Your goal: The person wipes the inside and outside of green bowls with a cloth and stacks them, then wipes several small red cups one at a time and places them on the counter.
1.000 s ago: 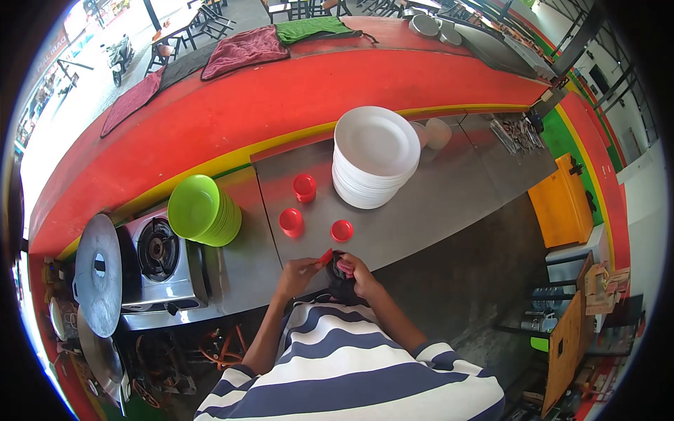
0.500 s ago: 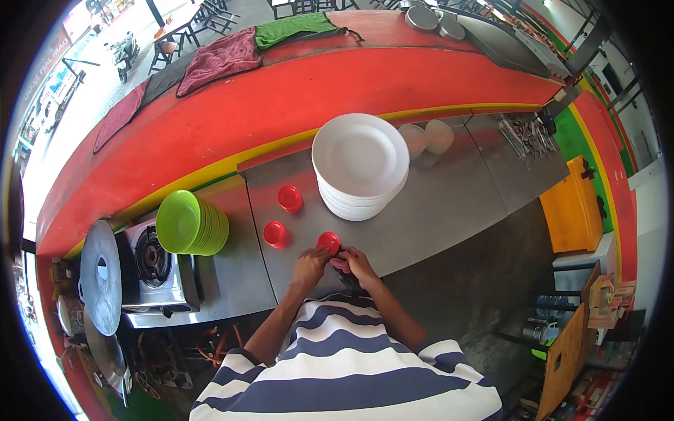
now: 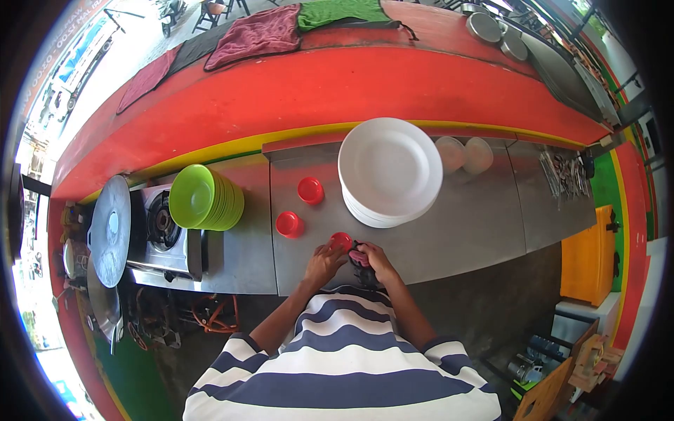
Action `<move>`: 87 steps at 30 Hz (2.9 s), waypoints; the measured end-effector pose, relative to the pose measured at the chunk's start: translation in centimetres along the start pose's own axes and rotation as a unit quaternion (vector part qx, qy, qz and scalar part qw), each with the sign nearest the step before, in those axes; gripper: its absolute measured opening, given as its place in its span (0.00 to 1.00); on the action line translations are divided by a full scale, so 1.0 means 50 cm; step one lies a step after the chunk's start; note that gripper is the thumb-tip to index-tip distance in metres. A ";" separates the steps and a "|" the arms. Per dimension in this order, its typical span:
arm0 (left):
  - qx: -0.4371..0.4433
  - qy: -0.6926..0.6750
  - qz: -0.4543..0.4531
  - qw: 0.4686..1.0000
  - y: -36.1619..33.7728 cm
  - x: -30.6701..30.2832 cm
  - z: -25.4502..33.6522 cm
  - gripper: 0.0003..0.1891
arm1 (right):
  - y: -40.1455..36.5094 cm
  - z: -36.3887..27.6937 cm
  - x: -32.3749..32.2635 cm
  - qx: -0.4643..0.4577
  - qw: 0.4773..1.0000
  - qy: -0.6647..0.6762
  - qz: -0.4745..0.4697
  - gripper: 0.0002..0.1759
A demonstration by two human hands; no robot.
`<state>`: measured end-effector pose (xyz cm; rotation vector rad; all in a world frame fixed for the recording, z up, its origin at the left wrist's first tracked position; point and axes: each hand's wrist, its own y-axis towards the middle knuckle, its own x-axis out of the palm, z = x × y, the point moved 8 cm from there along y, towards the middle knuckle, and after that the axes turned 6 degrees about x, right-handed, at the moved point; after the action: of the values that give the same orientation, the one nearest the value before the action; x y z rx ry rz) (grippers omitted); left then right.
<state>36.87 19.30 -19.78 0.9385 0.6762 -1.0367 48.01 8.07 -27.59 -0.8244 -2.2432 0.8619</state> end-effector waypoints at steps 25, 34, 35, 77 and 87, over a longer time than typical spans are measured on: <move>-0.108 -0.154 0.111 0.976 -0.035 -0.192 -0.314 0.41 | -0.121 0.123 0.217 -0.031 0.982 0.175 0.069 0.17; -0.225 -0.345 0.160 0.897 -0.051 -0.227 -0.340 0.39 | -0.042 0.215 0.156 -0.065 0.973 0.217 0.045 0.08; -0.229 -0.363 0.167 0.888 -0.056 -0.246 -0.332 0.37 | -0.070 0.179 0.166 -0.065 0.971 0.226 0.045 0.13; -0.293 -0.499 -0.029 0.815 -0.123 -0.404 -0.142 0.29 | -0.270 -0.084 0.519 -0.295 0.950 -0.106 0.008 0.23; -0.335 -0.532 0.017 0.777 -0.160 -0.426 -0.161 0.29 | -0.259 -0.081 0.555 -0.285 0.951 -0.117 -0.038 0.26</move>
<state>21.12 33.54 -8.28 -0.3210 0.0146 -0.9942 29.00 21.61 -7.38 -0.9104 -2.7693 0.2738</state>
